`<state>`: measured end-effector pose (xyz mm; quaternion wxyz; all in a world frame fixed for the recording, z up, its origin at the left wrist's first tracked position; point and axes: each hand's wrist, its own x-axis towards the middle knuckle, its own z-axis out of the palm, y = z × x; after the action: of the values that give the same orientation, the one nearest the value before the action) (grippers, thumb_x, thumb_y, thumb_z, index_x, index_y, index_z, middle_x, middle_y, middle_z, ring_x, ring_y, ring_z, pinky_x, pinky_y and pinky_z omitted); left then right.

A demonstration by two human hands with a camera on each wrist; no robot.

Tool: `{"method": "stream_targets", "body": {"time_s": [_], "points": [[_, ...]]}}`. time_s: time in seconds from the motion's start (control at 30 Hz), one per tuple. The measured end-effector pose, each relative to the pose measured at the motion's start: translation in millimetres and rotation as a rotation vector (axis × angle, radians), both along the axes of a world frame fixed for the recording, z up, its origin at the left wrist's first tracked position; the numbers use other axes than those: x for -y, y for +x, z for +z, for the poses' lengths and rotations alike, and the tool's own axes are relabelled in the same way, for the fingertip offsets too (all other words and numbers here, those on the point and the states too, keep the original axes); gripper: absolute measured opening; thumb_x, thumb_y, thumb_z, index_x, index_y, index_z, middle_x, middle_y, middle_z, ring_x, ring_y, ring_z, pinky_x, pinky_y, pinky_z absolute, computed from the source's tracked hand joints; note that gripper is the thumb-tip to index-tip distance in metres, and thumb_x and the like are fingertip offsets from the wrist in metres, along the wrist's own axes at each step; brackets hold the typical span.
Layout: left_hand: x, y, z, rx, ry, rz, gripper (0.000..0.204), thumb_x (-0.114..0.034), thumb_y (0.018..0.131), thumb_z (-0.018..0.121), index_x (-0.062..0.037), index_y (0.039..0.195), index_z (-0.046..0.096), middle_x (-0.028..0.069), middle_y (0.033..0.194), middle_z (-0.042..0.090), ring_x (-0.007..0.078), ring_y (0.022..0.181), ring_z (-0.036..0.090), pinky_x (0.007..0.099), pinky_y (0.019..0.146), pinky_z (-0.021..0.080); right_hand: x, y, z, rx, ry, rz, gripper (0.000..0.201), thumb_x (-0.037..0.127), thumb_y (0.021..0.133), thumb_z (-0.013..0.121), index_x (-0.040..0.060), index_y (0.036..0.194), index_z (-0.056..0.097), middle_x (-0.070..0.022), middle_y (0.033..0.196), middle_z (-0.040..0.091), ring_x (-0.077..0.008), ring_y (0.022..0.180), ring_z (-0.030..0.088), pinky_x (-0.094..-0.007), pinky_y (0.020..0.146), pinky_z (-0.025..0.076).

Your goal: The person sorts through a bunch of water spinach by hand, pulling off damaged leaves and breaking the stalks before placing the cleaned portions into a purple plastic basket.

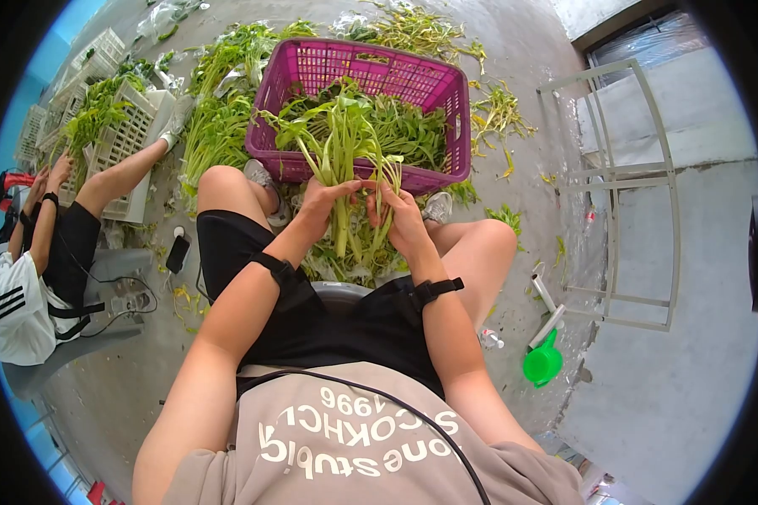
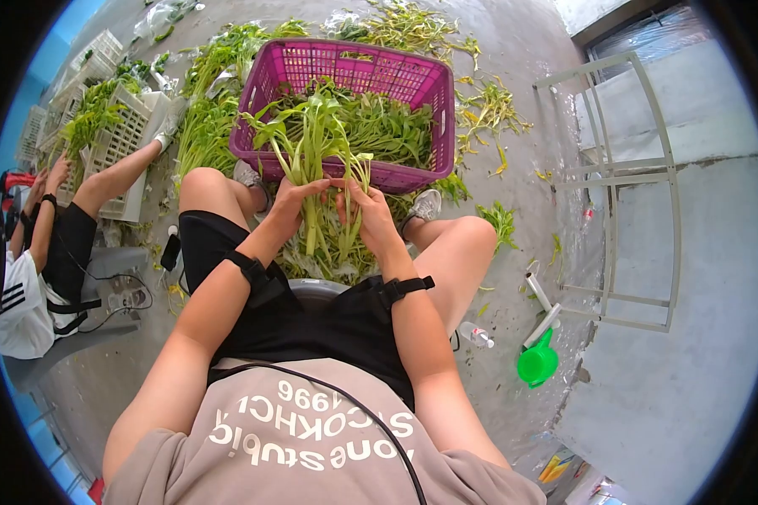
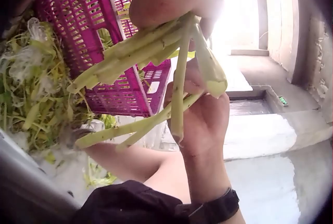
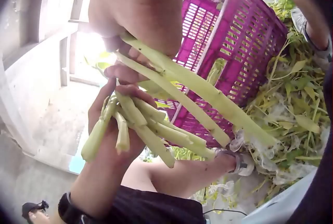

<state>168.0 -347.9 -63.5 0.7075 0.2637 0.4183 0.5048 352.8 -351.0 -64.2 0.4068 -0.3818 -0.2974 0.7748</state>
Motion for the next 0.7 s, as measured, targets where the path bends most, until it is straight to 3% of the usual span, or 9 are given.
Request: {"method": "stream_targets", "body": {"time_s": [0.3, 0.7], "points": [[-1.2, -0.3, -11.6, -0.183, 0.138, -0.006, 0.022, -0.007, 0.084, 0.077, -0.0028, 0.104, 0.068, 0.0040, 0.092, 0.070, 0.0124, 0.074, 0.062, 0.0288, 0.066, 0.049, -1.7, -1.4, -4.3, -0.012, -0.017, -0.043, 0.034, 0.021, 0.103, 0.057, 0.0011, 0.129, 0.065, -0.0007, 0.082, 0.059, -0.0104, 0.069, 0.054, -0.0259, 0.059, 0.046], [2.3, 7.9, -22.2, -0.217, 0.209, -0.115, 0.023, -0.005, 0.083, 0.076, -0.0001, 0.105, 0.070, 0.0047, 0.088, 0.071, 0.0130, 0.072, 0.064, 0.0292, 0.064, 0.050, -1.2, -1.7, -15.7, -0.014, -0.046, -0.043, 0.017, 0.017, 0.102, 0.059, 0.0042, 0.113, 0.065, -0.0030, 0.089, 0.064, -0.0135, 0.076, 0.060, -0.0303, 0.064, 0.050]]}}
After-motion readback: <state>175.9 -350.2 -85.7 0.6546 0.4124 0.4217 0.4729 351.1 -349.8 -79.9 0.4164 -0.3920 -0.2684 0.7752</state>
